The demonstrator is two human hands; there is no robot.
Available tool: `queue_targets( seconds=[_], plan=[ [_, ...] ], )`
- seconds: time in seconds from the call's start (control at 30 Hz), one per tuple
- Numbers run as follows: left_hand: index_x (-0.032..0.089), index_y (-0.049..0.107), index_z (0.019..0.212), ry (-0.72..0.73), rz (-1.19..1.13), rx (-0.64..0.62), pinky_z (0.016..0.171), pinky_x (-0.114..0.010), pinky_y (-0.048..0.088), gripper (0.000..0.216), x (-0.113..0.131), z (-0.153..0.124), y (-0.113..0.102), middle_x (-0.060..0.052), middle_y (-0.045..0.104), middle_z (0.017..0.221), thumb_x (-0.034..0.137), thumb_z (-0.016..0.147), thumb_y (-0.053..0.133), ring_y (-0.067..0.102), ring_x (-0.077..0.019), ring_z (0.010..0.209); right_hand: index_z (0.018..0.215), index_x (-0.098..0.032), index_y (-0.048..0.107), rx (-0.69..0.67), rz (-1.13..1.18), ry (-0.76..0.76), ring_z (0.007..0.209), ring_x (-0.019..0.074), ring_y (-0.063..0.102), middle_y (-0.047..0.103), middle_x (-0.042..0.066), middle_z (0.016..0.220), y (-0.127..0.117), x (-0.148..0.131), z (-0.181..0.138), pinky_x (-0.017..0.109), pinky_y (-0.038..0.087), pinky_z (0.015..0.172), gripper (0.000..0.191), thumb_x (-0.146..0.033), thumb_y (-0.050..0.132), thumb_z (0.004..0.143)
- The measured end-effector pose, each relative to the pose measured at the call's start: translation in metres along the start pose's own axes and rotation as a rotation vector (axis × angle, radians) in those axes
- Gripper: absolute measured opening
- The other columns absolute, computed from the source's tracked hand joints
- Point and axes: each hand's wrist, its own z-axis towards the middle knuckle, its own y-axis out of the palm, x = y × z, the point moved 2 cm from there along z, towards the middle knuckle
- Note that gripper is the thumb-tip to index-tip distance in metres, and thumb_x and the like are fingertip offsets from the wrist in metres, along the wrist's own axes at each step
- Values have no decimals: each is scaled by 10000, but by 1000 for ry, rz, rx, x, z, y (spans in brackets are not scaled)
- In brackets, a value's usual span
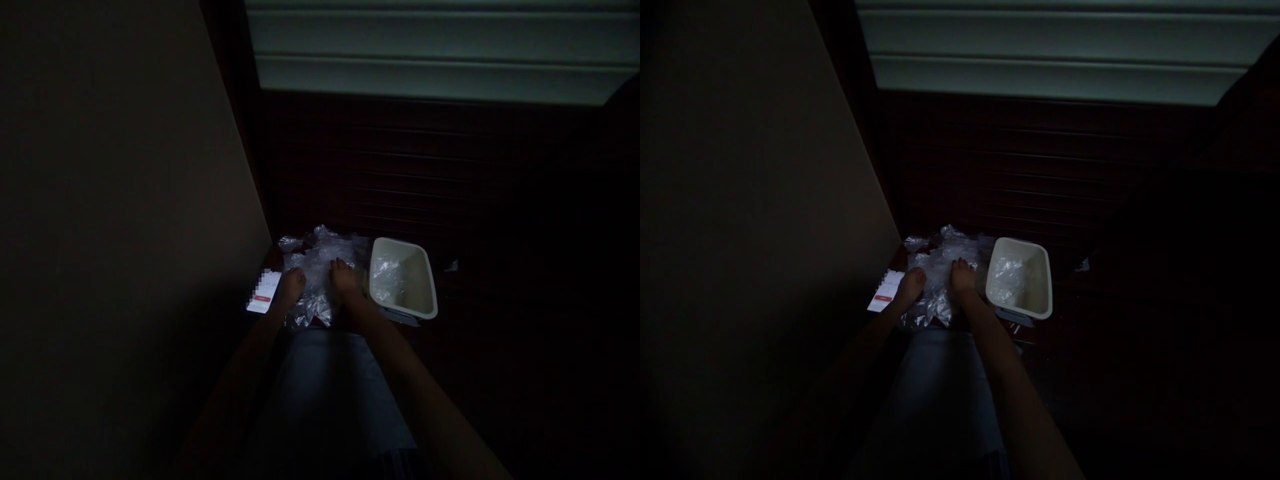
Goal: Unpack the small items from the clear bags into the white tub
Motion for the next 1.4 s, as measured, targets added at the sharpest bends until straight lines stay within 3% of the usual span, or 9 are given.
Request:
queue_targets(
  seconds=[0.2,0.43,0.7,0.97,1.23,1.4],
  plan=[
    [157,554,771,4,182,-10,725,-277,353,151,-5,2,8,-80,570,800,159,741,406,513,-177,789,996,-112,554,-130,-41,3,908,215,571,606,161,961,11,8,-1,377,321,878,276,-104,372,789],
    [161,528,711,33,219,30,651,-261,342,137,-5,-1,16,-66,551,744,171,750,397,507,-162,714,946,-108,565,-85,-34,44,832,196,594,621,156,917,1,16,-5,289,389,742,239,-124,379,796],
    [167,523,702,43,147,59,675,-268,345,102,8,-1,18,-63,545,751,169,731,426,503,-162,724,910,-150,570,-13,92,29,827,176,578,613,112,918,-21,14,-14,240,392,669,256,-344,442,803],
    [168,543,747,41,6,103,692,-276,351,102,21,4,22,-67,570,789,193,716,449,504,-169,739,904,-131,584,110,349,-28,782,145,560,609,99,891,-48,3,-8,224,383,680,297,-376,469,783],
    [171,562,752,-21,-70,123,701,-277,370,110,23,-2,6,-59,577,776,199,694,473,521,-173,748,815,-139,588,211,650,-34,653,118,526,600,31,724,-64,11,1,223,384,617,211,-285,450,752],
    [163,557,757,-157,-378,137,670,-266,402,143,30,3,-1,-39,585,745,266,706,472,543,-156,710,809,-147,555,273,904,-29,680,125,521,587,25,747,-66,15,5,246,412,647,185,-236,426,711]
  ],
)
